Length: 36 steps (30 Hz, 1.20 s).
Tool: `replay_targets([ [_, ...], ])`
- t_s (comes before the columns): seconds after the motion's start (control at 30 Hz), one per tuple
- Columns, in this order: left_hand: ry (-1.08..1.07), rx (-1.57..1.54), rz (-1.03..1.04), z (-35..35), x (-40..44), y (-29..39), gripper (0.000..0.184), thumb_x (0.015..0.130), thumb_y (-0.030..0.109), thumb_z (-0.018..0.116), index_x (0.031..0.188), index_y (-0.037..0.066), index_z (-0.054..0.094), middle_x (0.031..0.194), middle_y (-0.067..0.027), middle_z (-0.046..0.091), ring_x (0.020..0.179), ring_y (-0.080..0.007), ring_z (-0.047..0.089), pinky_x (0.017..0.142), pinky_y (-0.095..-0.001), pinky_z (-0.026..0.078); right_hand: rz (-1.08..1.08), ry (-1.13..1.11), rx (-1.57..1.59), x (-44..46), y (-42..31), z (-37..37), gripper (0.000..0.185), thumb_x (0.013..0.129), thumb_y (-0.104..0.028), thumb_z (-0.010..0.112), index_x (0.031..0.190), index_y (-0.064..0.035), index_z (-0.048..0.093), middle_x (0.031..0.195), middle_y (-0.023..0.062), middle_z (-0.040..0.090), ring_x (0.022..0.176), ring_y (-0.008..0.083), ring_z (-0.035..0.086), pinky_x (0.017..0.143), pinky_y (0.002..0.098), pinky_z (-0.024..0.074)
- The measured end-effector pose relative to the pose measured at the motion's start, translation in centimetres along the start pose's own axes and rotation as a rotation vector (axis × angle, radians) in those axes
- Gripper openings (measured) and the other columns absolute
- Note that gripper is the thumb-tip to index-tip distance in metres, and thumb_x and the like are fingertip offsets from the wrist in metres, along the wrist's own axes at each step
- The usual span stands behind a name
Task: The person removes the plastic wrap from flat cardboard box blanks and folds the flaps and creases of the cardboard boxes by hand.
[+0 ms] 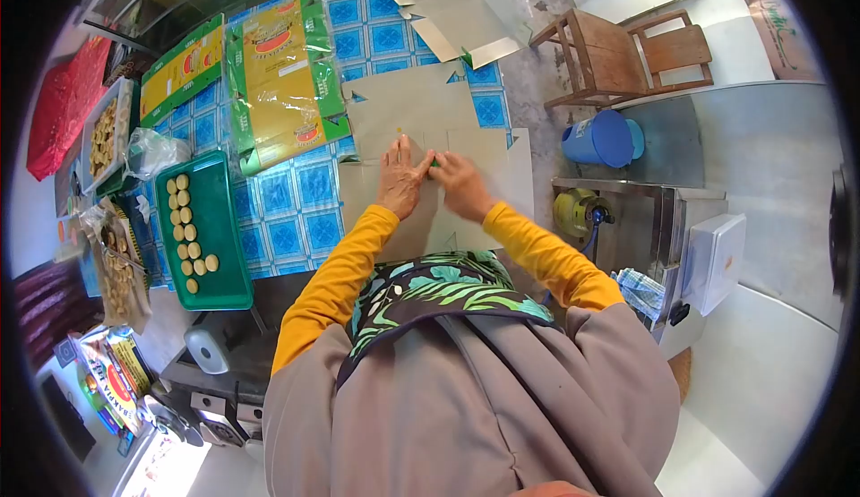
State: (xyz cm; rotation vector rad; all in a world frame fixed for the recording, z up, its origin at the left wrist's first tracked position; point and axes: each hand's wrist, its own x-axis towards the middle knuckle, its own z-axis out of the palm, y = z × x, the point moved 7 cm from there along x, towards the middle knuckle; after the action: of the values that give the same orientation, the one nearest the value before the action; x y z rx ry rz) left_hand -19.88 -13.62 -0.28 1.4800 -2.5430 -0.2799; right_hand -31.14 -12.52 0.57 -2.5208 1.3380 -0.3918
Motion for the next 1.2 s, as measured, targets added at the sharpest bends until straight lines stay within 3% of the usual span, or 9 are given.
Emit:
replay_targets([
  [0.03,0.003,0.004,0.002,-0.5,0.0,0.0,0.055,0.084,0.009,0.056,0.136,0.024,0.049,0.139,-0.0247,0.033,0.128,-0.0405,0.034,0.102,-0.0522,0.032,0.095,-0.174,0.283,0.5,2.2,0.9,0.041,0.073,-0.002,0.058,0.114,-0.0072,0.058,0.118,0.0178,0.058,0.109,0.0378,0.052,0.091,0.0480,0.0433],
  [0.1,0.006,-0.117,0.009,-1.8,-0.1,0.1,0.052,0.081,0.006,0.055,0.132,0.014,0.051,0.138,-0.0255,0.035,0.126,-0.0419,0.036,0.103,-0.0501,0.034,0.283,0.075,0.148,2.4,7.2,-2.0,0.032,0.069,-0.005,0.062,0.101,-0.0104,0.062,0.103,0.0112,0.059,0.101,0.0328,0.052,0.081,0.0461,0.0438],
  [0.23,0.248,-0.203,0.011,-1.5,-2.8,0.2,0.048,0.077,0.003,0.056,0.125,0.002,0.051,0.135,-0.0243,0.040,0.124,-0.0411,0.039,0.104,-0.0473,0.034,0.249,-0.169,-0.199,3.4,8.6,-4.4,0.031,0.068,-0.008,0.065,0.098,-0.0087,0.060,0.105,0.0114,0.060,0.107,0.0314,0.050,0.085,0.0486,0.0402],
  [0.3,0.154,-0.324,0.286,-0.2,-3.4,3.2,0.049,0.072,0.002,0.059,0.120,-0.005,0.050,0.132,-0.0215,0.044,0.121,-0.0380,0.042,0.104,-0.0444,0.035,0.203,-0.244,-0.240,2.8,8.4,-4.2,0.032,0.067,-0.009,0.066,0.099,-0.0086,0.060,0.105,0.0113,0.060,0.108,0.0311,0.050,0.086,0.0500,0.0390],
  [0.63,0.043,-0.296,-0.017,-0.5,1.2,4.0,0.068,0.071,0.015,0.074,0.132,0.002,0.046,0.132,-0.0159,0.042,0.120,-0.0332,0.041,0.098,-0.0418,0.040,-0.115,-0.130,-0.474,-2.9,3.2,-2.4,0.018,0.075,-0.014,0.058,0.088,-0.0035,0.064,0.096,0.0107,0.059,0.093,0.0254,0.053,0.073,0.0375,0.0422],
  [0.7,-0.038,-0.184,0.040,-0.5,1.2,4.5,0.070,0.071,0.015,0.075,0.133,0.005,0.045,0.133,-0.0152,0.040,0.121,-0.0328,0.039,0.095,-0.0420,0.041,-0.070,0.117,-0.604,-4.2,2.2,-2.6,0.023,0.074,-0.013,0.059,0.091,0.0007,0.064,0.095,0.0103,0.058,0.090,0.0246,0.052,0.068,0.0370,0.0416],
  [0.97,-0.218,0.211,0.116,2.3,3.1,6.6,0.057,0.082,0.020,0.061,0.133,0.000,0.045,0.130,-0.0196,0.042,0.120,-0.0327,0.041,0.086,-0.0450,0.045,0.017,0.079,-0.544,-4.0,3.7,-2.2,0.049,0.065,-0.013,0.064,0.110,0.0056,0.061,0.095,0.0108,0.058,0.090,0.0260,0.053,0.071,0.0394,0.0435],
  [1.07,-0.222,0.294,0.133,2.8,3.2,6.2,0.057,0.083,0.020,0.058,0.133,-0.002,0.044,0.129,-0.0217,0.043,0.121,-0.0338,0.042,0.084,-0.0460,0.046,0.152,-0.132,0.061,-2.3,11.0,-2.3,0.040,0.066,-0.014,0.066,0.106,-0.0171,0.066,0.098,0.0069,0.059,0.101,0.0270,0.053,0.080,0.0445,0.0445],
  [1.2,-0.253,0.189,0.163,2.2,2.9,5.8,0.061,0.082,0.021,0.061,0.135,-0.002,0.042,0.129,-0.0217,0.042,0.123,-0.0339,0.041,0.082,-0.0460,0.048,0.128,-0.283,-0.314,-0.5,14.2,-7.0,0.041,0.065,-0.016,0.068,0.105,-0.0164,0.065,0.100,0.0055,0.058,0.108,0.0263,0.051,0.085,0.0522,0.0397],
])
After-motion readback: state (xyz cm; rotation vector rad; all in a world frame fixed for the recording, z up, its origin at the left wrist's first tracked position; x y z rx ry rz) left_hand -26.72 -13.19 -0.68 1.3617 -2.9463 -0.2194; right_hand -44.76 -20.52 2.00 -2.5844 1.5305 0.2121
